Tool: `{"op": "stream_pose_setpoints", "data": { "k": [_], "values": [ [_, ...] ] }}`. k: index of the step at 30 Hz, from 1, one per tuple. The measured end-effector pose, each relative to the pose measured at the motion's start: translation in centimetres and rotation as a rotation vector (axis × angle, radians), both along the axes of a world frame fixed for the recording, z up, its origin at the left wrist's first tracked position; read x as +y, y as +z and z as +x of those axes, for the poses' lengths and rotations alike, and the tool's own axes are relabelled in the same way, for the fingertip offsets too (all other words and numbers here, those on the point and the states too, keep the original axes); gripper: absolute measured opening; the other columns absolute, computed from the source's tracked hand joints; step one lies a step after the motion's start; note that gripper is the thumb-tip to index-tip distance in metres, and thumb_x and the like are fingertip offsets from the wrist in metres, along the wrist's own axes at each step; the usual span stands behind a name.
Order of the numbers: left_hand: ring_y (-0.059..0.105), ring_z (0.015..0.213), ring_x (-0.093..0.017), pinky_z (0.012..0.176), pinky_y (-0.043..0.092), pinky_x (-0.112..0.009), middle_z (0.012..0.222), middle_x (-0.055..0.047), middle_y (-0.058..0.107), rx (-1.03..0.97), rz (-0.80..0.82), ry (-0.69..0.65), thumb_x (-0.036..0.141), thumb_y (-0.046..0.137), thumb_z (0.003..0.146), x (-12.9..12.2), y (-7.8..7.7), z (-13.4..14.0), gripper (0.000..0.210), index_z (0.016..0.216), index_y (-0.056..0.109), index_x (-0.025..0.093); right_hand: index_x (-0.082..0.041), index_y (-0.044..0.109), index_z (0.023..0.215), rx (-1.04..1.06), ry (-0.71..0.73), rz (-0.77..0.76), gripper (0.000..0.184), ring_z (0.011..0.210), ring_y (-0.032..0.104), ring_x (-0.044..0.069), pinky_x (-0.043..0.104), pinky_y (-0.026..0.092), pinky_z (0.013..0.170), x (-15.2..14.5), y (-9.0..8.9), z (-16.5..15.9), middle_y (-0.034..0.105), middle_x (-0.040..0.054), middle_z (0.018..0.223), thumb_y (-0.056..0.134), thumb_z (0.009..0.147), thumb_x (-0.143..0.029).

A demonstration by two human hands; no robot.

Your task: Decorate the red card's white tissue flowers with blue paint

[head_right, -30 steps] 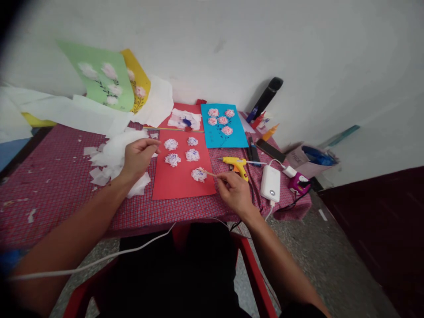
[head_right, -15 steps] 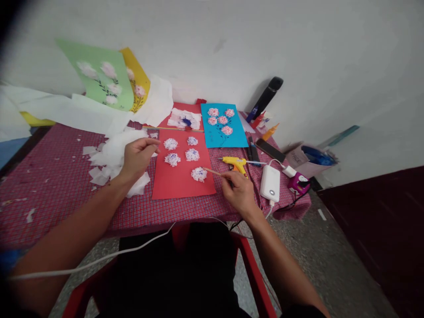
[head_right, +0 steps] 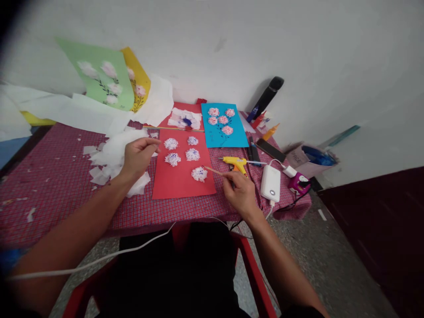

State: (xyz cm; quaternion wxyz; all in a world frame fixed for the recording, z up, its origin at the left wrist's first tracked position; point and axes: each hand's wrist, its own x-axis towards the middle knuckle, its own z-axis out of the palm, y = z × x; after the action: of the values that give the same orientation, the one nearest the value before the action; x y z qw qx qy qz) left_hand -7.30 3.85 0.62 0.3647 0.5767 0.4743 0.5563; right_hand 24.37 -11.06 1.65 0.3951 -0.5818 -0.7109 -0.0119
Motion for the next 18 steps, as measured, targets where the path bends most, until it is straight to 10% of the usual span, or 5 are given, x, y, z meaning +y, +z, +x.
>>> {"op": "stream_pose_setpoints", "data": {
  "k": [18],
  "values": [
    [0.062,0.067,-0.014,0.064,0.05,-0.028,0.072,0.0,0.072,-0.018,0.006,0.003,0.02,0.064,0.08,0.11,-0.06,0.01,0.019,0.089,0.081,0.023,-0.026,0.074,0.098,-0.006,0.054,0.004,0.015,0.084,0.076,0.022,0.038,0.061,0.08,-0.07,-0.06,-0.5,0.08,0.0044,0.09,0.062,0.094,-0.019]
  ]
}}
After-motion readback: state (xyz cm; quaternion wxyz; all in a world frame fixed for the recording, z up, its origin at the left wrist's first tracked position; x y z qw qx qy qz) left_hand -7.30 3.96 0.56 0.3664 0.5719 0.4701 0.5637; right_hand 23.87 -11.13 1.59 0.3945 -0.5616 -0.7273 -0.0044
